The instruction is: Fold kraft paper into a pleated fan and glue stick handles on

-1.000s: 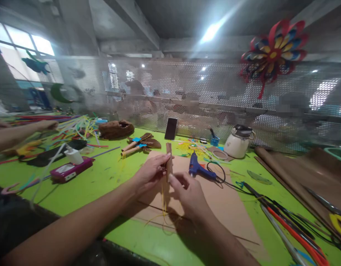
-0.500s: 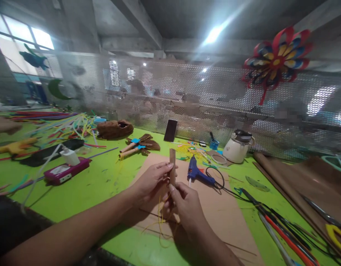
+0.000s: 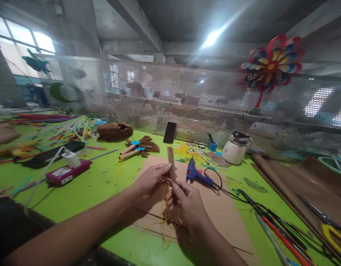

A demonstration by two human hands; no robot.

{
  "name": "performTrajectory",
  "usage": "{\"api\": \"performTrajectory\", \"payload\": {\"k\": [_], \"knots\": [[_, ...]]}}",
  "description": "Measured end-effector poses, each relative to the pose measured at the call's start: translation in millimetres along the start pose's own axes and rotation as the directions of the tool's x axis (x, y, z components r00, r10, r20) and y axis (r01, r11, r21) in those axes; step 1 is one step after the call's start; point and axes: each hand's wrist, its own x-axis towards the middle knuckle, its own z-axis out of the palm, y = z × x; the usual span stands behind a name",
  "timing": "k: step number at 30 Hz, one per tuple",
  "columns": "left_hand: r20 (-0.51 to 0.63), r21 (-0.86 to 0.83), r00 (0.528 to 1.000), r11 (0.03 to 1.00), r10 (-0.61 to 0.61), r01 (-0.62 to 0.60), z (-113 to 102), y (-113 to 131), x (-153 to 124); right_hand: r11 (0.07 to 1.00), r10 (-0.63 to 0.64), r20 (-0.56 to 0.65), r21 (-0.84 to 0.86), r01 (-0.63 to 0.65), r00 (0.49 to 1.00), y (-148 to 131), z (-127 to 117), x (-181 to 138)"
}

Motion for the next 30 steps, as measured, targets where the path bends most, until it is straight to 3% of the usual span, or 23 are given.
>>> {"api": "performTrajectory", "payload": {"k": [6, 10, 14, 16, 19, 21, 23, 24, 27, 30], "knots": [[0.014, -0.097, 1.0, 0.995, -0.012, 0.013, -0.5, 4.8, 1.4, 1.0, -0.008, 0.0, -0.03, 0.008, 1.0, -4.4, 2.6, -2.6], [-0.039, -0.115, 0.999, 0.993, -0.018, 0.014, -3.1, 3.8, 3.6, 0.993, -0.013, -0.038, -0.119, 0.009, 0.999, -3.0, 1.6, -2.9], [-0.089, -0.142, 0.996, 0.99, -0.004, -0.009, -6.8, 0.8, 6.8, 0.927, -0.196, -0.138, -0.348, 0.138, 0.971, -1.5, 1.3, -5.6], [-0.111, -0.163, 0.994, 0.986, 0.005, -0.023, -7.7, 0.7, 7.4, 0.802, -0.377, -0.132, -0.542, 0.252, 0.917, 0.5, -0.3, -7.6], [-0.102, -0.186, 0.995, 0.982, 0.003, -0.022, -8.0, 2.0, 7.0, 0.408, -0.651, 0.092, -0.795, 0.449, 0.754, 3.8, -3.3, -11.0], [-0.082, -0.203, 0.997, 0.979, -0.004, -0.012, -8.0, 2.9, 6.2, 0.114, -0.708, 0.331, -0.819, 0.563, 0.624, 4.4, -3.1, -13.1], [-0.046, -0.225, 0.999, 0.974, -0.009, -0.002, -7.9, 3.5, 5.2, -0.061, -0.687, 0.479, -0.787, 0.614, 0.547, 3.3, -0.4, -15.0], [-0.029, -0.238, 1.0, 0.971, -0.01, 0.003, -7.7, 3.7, 4.5, -0.092, -0.677, 0.503, -0.782, 0.617, 0.537, 2.2, 1.4, -15.7], [-0.012, -0.269, 1.0, 0.963, -0.013, 0.009, -6.4, 4.8, 2.0, -0.047, -0.698, 0.442, -0.813, 0.58, 0.564, -0.9, 6.2, -16.8], [-0.007, -0.281, 0.999, 0.959, -0.034, 0.03, -3.5, 7.2, -1.3, -0.053, -0.707, 0.449, -0.805, 0.591, 0.547, -2.6, 8.2, -17.5]]}}
